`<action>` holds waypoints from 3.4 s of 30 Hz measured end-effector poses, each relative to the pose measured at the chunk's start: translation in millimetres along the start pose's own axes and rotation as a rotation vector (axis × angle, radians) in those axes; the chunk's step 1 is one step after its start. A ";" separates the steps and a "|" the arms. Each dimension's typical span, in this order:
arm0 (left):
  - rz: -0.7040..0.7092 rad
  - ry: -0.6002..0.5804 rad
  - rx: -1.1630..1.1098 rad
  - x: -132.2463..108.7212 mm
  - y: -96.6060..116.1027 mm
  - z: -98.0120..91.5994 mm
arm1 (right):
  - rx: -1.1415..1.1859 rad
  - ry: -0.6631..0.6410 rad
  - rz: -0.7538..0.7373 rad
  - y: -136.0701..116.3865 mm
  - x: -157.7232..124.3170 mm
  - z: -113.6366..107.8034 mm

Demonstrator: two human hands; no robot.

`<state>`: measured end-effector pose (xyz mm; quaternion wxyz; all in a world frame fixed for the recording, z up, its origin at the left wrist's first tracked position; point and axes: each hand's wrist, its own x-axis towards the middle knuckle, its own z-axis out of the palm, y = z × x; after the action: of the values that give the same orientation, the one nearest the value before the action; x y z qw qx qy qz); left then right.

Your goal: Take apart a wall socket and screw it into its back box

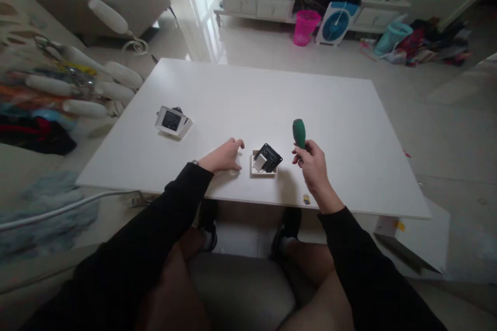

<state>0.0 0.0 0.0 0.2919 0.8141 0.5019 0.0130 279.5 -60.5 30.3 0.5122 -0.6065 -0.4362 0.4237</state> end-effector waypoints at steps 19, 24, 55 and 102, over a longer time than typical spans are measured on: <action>0.413 0.181 -0.138 4.8 39.4 20.9 | -0.010 -0.011 -0.008 -0.7 1.3 2.4; 0.353 0.135 -0.128 5.5 34.0 14.6 | -0.015 -0.010 -0.008 0.0 0.7 2.0; -0.447 -0.101 0.268 -11.6 -1.2 -6.7 | -0.045 -0.016 0.000 1.3 -0.3 1.3; 0.194 0.142 -0.143 6.2 41.5 43.6 | -0.075 -0.011 -0.007 2.6 3.0 3.0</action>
<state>50.4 -28.6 -17.6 0.3104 0.8327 0.4383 0.1346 277.6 -57.1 27.3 0.4883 -0.6214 -0.4564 0.4087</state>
